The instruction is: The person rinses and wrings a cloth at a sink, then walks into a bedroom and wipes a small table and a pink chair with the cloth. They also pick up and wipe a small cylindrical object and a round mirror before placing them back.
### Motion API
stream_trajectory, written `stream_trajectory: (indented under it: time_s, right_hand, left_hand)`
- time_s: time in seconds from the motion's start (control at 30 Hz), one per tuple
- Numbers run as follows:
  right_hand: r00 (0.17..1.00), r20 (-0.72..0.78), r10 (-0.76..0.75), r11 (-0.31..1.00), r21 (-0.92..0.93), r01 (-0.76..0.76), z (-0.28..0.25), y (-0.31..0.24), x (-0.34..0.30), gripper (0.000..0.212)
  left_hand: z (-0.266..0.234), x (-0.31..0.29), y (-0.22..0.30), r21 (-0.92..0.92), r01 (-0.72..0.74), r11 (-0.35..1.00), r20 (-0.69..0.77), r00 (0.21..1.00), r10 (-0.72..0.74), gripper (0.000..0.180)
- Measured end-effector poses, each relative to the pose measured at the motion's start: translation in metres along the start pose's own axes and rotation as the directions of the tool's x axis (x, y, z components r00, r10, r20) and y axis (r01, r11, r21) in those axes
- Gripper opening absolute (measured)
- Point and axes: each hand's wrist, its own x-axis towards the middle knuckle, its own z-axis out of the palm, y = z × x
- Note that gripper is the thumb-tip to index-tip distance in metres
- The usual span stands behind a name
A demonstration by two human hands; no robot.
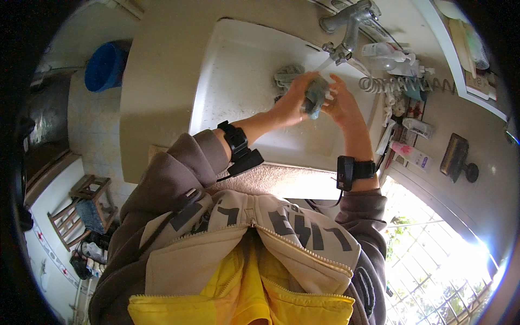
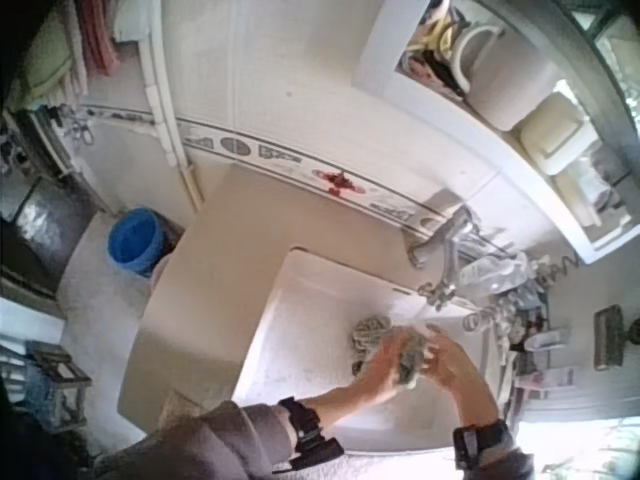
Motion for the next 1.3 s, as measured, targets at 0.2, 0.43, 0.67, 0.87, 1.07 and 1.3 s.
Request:
stream_trajectory:
  time_s: [0.2,0.43,0.67,0.87,1.07,1.3]
  right_hand:
    - [0.932,0.177,-0.317,0.393,-0.870,0.298,-0.018,0.007,0.014,0.041]
    - [0.948,-0.196,-0.251,0.943,0.174,0.285,-0.028,0.031,0.039,0.032]
    - [0.892,-0.159,-0.423,0.603,-0.784,0.147,-0.018,0.058,0.077,0.025]
    - [0.996,-0.083,-0.034,0.905,0.419,0.066,-0.031,0.026,0.048,0.034]
    - [0.975,0.139,-0.175,0.899,0.426,0.101,-0.024,0.031,0.044,0.038]
    - [0.994,-0.032,0.101,0.994,0.031,-0.100,-0.025,0.025,0.059,0.049]
  left_hand:
    - [-0.004,0.033,-0.031,-0.506,0.586,0.633,0.222,0.798,-0.561,0.038]
    - [-0.014,0.029,-0.042,-0.598,0.783,0.172,0.202,0.355,-0.913,0.040]
    - [0.016,0.029,-0.017,-0.637,0.734,0.237,0.396,0.575,-0.716,0.041]
    - [-0.018,0.035,-0.032,-0.718,0.693,0.068,0.255,0.353,-0.900,0.037]
    - [-0.020,0.030,-0.030,-0.571,0.787,0.234,0.324,0.478,-0.816,0.042]
    - [-0.049,0.034,-0.009,-0.392,0.792,0.467,0.398,0.604,-0.691,0.049]
